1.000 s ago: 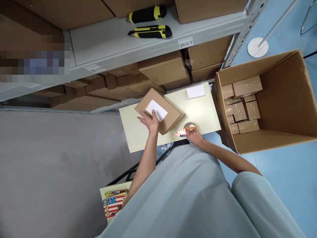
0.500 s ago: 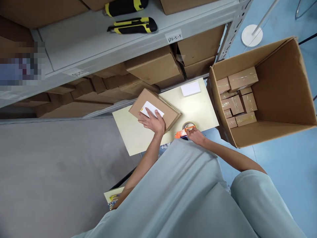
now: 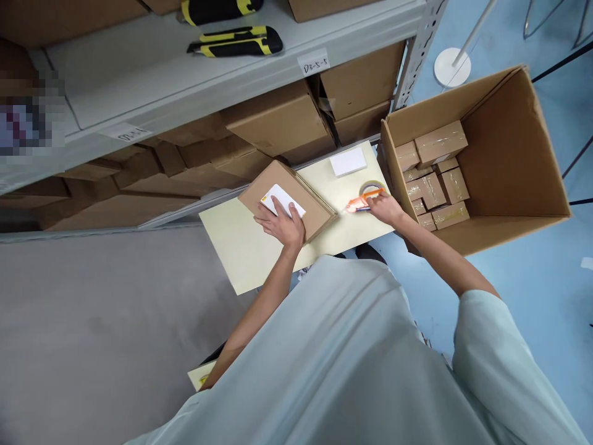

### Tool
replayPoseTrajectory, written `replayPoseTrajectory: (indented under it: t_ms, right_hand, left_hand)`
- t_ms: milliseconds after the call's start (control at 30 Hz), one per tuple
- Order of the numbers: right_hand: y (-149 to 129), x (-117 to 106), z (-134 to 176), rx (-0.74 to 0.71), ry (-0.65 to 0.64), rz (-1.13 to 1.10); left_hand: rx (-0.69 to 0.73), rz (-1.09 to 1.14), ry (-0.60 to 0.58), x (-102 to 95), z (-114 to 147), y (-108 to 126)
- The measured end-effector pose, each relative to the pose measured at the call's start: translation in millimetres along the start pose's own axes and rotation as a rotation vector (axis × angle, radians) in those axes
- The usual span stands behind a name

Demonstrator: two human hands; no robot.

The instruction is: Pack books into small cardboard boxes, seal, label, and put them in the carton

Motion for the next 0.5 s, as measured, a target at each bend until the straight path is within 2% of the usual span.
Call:
replayPoseTrajectory:
  t_ms: [100,200,367,500]
  right_hand:
    - [-13,-14,-51,-0.017,0.023,0.011]
    - [-34,-16,-70,-0.07,-0.009,0.032]
    - [-71,0,-45,-0.135,-0.071,0.018]
    - [-126,16,-23,-0.231,-0.088,-0.04]
  left_hand:
    - [0.042,0.018,-0.014,1.5,1,-1]
    - [0.082,0.035,-0.015,-1.1,-1,-5]
    - [0.178,0.054,-0.054,-9.6,-10,-16]
    - [0.186,0.092,-0.058,-12.0,-16,-13]
Point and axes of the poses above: each hand's wrist, its own z-axis away from the middle knuckle, its own x-axis out of the palm, y = z × x, the point moved 7 cm from there along -z, towards the middle knuckle, and after that the axes turned 3 degrees about -x, right-handed, at the moved point
